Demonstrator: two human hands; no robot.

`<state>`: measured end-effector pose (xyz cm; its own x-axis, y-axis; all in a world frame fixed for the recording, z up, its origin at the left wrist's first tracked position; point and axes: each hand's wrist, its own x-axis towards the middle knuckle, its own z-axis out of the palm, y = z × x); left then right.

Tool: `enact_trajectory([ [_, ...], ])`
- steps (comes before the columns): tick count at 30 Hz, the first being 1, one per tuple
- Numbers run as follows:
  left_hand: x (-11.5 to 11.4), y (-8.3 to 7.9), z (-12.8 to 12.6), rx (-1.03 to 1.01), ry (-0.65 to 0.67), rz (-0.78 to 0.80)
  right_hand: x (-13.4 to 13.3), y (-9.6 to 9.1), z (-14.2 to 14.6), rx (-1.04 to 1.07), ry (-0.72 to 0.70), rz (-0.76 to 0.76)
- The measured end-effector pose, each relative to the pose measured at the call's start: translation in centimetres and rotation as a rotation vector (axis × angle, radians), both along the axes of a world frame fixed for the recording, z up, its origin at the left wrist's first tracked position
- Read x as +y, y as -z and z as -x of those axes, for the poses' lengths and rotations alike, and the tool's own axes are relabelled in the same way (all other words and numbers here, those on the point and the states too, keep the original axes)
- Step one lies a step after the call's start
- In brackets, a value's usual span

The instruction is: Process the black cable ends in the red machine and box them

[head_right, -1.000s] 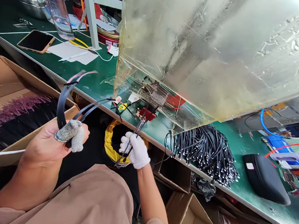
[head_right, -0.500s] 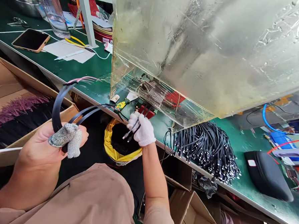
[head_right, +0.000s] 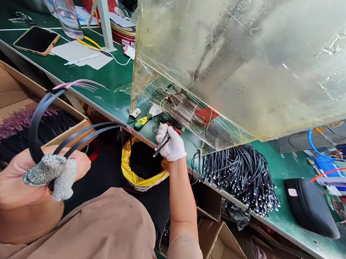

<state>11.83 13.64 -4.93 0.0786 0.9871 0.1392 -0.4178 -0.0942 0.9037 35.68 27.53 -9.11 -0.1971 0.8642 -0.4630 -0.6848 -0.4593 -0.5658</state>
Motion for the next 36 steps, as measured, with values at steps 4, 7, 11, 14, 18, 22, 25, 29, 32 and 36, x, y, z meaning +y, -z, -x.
enact_trajectory([
  [4,0.4,-1.8,-0.4,0.035,0.077,-0.082,0.2,0.0,-0.1,0.009,-0.009,0.008],
  [7,0.3,-2.2,-0.4,0.063,0.072,-0.089,0.3,-0.1,-0.1,0.024,-0.011,0.022],
  [11,-0.1,-1.6,-0.3,0.075,0.106,0.014,-0.9,0.7,-0.8,0.039,-0.076,-0.059],
  [14,-0.4,-0.3,-0.4,0.109,0.158,0.085,-3.6,3.2,-1.5,0.006,-0.308,-0.063],
  [18,-0.7,3.2,-1.0,0.367,0.35,0.21,-7.7,8.1,-1.1,0.075,-0.648,-0.012],
  [22,-1.3,7.8,-1.9,0.595,0.517,0.368,-8.9,11.6,1.2,0.151,-0.397,0.021],
  [25,-2.0,10.6,-2.4,0.661,0.583,0.45,-8.0,13.0,2.5,0.121,-0.144,0.096],
  [29,-2.6,12.7,-3.0,0.675,0.62,0.494,-6.3,14.9,3.3,-0.227,0.104,0.242],
  [32,-3.0,13.3,-3.2,0.682,0.654,0.481,-5.4,16.0,3.2,-0.42,0.192,0.308],
  [36,-3.8,11.7,-2.0,0.674,0.662,0.3,-4.6,16.7,1.7,-0.534,0.194,0.282],
])
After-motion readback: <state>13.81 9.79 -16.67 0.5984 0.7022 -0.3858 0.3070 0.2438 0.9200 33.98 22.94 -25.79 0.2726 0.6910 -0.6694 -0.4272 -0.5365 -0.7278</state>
